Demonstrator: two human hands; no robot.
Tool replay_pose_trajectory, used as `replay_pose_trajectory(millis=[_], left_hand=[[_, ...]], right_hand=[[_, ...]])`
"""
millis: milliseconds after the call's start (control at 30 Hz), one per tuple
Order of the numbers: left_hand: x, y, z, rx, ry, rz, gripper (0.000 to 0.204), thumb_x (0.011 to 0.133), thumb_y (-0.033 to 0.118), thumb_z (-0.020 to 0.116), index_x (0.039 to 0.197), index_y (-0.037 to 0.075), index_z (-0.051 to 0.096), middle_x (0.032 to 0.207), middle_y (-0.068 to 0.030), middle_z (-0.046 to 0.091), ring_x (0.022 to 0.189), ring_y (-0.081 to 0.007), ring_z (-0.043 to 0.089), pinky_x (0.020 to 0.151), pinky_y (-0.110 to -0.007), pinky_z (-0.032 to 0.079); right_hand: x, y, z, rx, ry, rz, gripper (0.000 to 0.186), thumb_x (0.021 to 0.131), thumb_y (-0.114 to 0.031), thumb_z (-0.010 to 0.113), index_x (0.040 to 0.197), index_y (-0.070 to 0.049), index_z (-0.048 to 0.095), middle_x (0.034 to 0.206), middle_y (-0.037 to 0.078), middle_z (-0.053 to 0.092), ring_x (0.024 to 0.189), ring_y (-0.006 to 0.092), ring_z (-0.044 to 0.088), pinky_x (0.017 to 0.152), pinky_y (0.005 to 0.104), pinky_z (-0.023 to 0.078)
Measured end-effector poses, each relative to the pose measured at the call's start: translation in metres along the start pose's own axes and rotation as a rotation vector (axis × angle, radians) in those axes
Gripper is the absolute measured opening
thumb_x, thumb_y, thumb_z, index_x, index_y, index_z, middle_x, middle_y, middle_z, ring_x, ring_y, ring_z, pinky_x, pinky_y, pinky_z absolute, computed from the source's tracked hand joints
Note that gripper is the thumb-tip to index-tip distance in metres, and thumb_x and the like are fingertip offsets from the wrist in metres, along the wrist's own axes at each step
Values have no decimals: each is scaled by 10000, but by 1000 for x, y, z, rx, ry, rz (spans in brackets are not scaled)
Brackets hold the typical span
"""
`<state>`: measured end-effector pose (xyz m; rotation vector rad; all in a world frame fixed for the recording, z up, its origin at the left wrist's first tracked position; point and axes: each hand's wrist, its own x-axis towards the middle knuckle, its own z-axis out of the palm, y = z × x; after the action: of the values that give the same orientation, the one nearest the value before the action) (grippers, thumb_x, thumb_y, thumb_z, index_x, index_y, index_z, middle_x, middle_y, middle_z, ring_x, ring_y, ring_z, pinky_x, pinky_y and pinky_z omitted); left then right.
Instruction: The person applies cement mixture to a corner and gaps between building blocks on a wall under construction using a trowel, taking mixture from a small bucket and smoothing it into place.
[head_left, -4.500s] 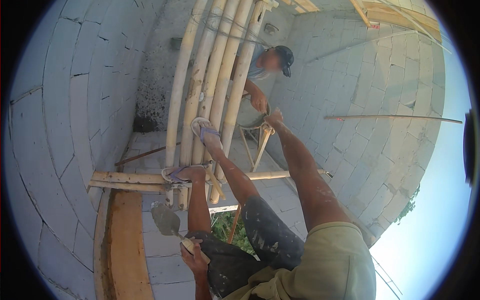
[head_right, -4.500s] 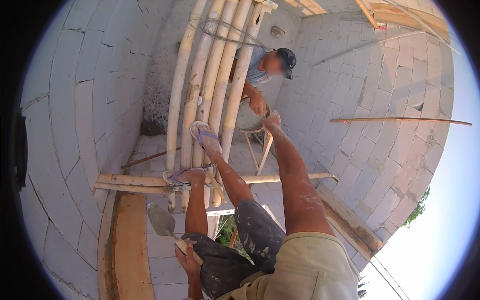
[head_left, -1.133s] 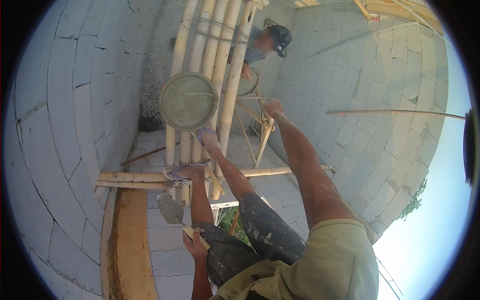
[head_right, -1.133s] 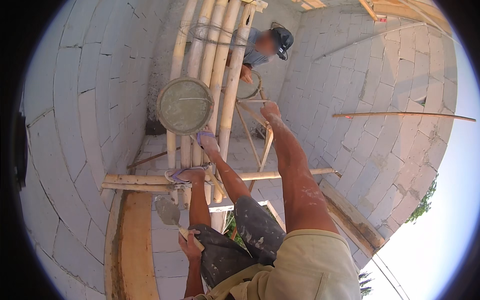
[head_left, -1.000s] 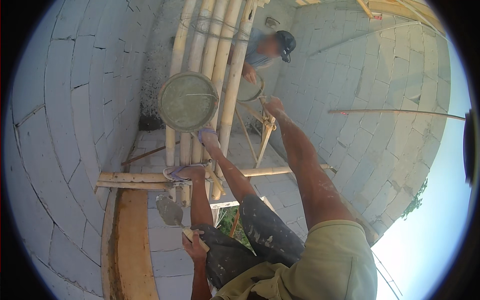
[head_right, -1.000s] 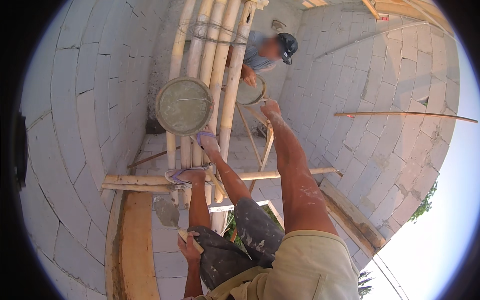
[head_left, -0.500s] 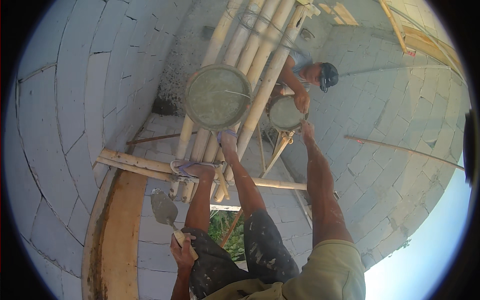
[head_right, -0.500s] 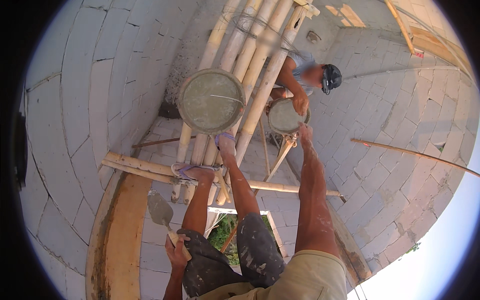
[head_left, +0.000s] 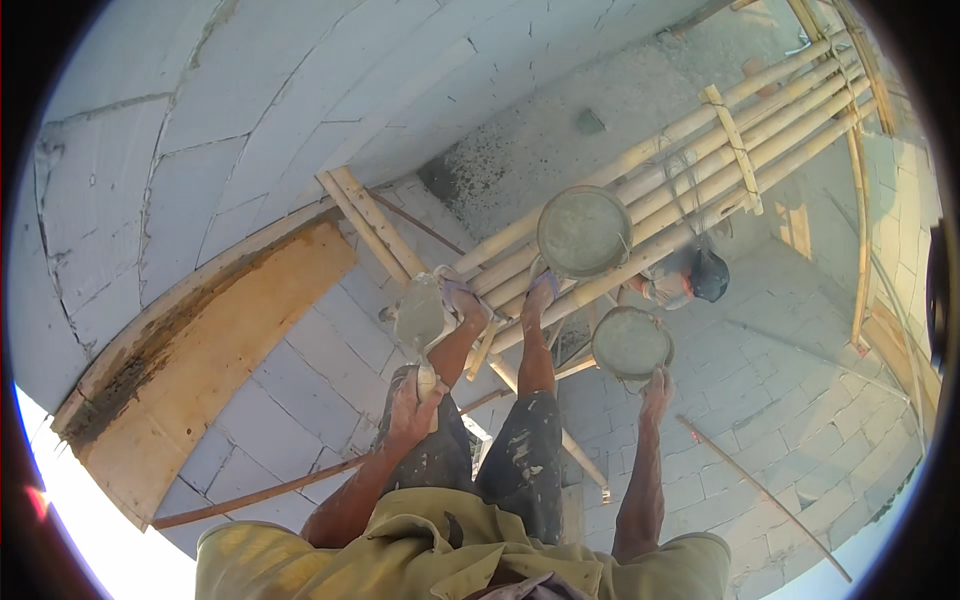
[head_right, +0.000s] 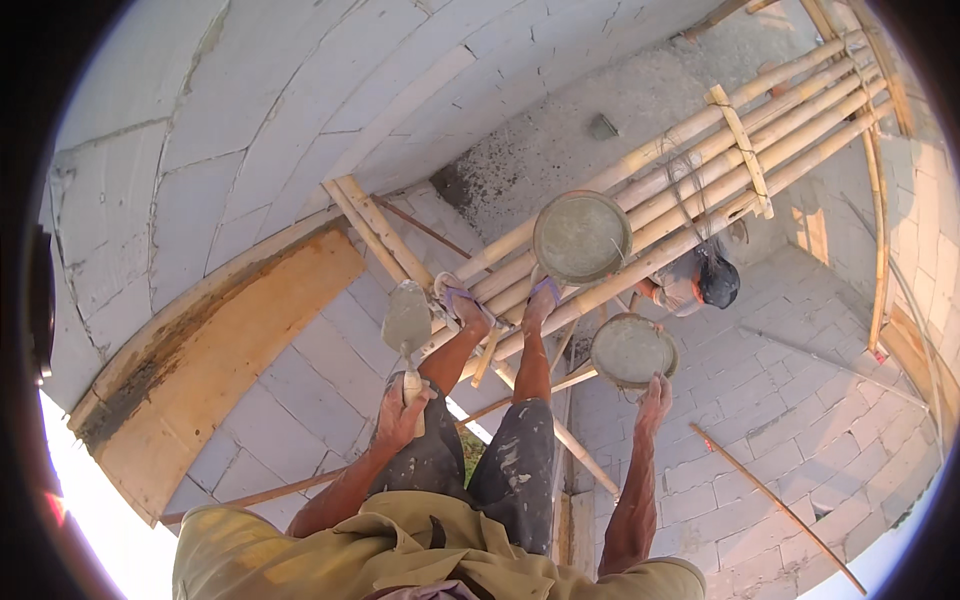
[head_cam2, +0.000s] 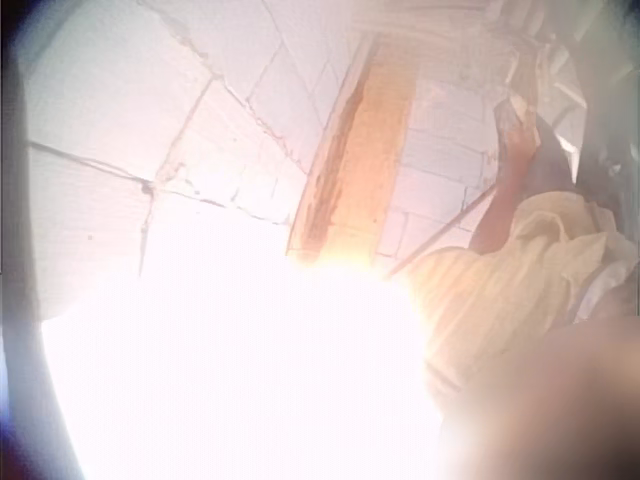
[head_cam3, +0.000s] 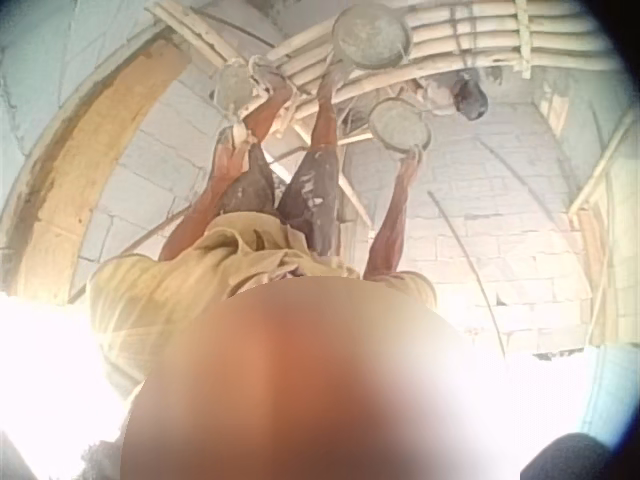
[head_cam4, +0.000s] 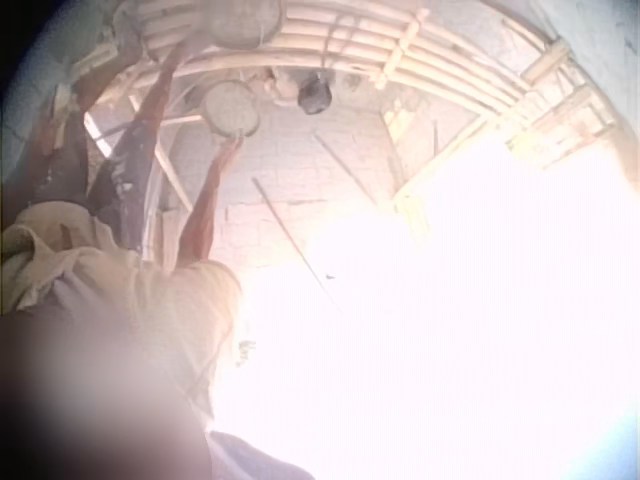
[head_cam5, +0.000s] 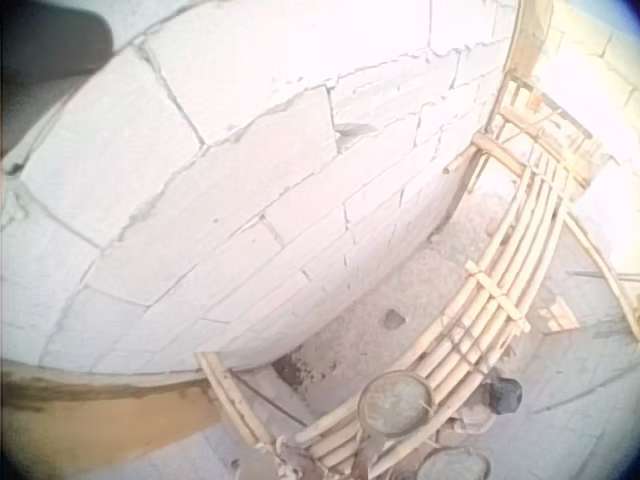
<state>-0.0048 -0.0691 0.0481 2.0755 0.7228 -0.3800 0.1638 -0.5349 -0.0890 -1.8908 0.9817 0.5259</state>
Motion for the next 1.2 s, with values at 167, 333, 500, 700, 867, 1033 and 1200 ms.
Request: replay_pose_trajectory(millis=[167, 333, 500, 700, 867, 1033, 1200], left_hand=[[-14, 86, -7, -491, -73, -311, 372, 1014, 278, 662, 1273, 19, 594, 1014, -129, 683, 861, -286, 671, 767, -384, 523], [-24, 156, -15, -1001, -36, -394, 605, 1023, 357, 670, 1504, 41, 481, 1298, -79, 611, 1158, -172, 605, 978, -340, 497], [-55, 191, -56, -1220, -167, -239, 753, 1011, 455, 675, 1581, 39, 412, 1468, -100, 522, 1318, -209, 526, 1146, -358, 401], [-91, 189, -152, -1311, -152, 91, 692, 1020, 531, 623, 1528, 72, 521, 1686, -158, 260, 1538, -302, 301, 1254, -467, 273], [-151, 151, -237, -1040, 266, 206, 561, 1048, 465, 590, 1458, 82, 585, 1691, -169, 265, 1545, -348, 293, 1261, -500, 240], [-199, 34, -237, -866, 967, -189, 522, 1048, 427, 589, 1414, 56, 610, 1581, -182, 453, 1484, -331, 392, 1226, -475, 289], [-185, -61, -222, -1530, 628, -468, 691, 1034, 576, 533, 1468, 40, 565, 1605, -180, 428, 1467, -344, 416, 1224, -483, 293]], right_hand=[[-141, -108, 31, 1, -296, -255, 429, 1013, -283, 570, 1340, -17, 650, 979, -19, 575, 764, 78, 419, 652, 256, 351], [-237, -203, 43, -130, -785, -324, 333, 982, -256, 605, 1039, 35, 756, 795, 10, 631, 733, 102, 490, 694, 273, 416], [-326, -275, 68, -304, -1063, -523, 358, 949, -306, 652, 1005, 38, 735, 796, 8, 608, 795, 102, 560, 705, 271, 429], [-447, -342, 103, -566, -1196, -610, 416, 854, -310, 789, 1081, 26, 698, 927, 17, 650, 842, 109, 576, 740, 307, 464], [-534, -375, 137, -574, -1382, -518, 368, 851, -290, 791, 1037, 8, 683, 858, 4, 622, 779, 82, 540, 680, 292, 435], [-610, -395, 152, -688, -1424, -633, 304, 869, -296, 745, 901, -4, 668, 796, 8, 615, 724, 94, 537, 637, 291, 431], [-696, -425, 170, -681, -1688, -673, 308, 838, -288, 708, 933, -2, 639, 791, 12, 584, 705, 103, 521, 622, 290, 419]])
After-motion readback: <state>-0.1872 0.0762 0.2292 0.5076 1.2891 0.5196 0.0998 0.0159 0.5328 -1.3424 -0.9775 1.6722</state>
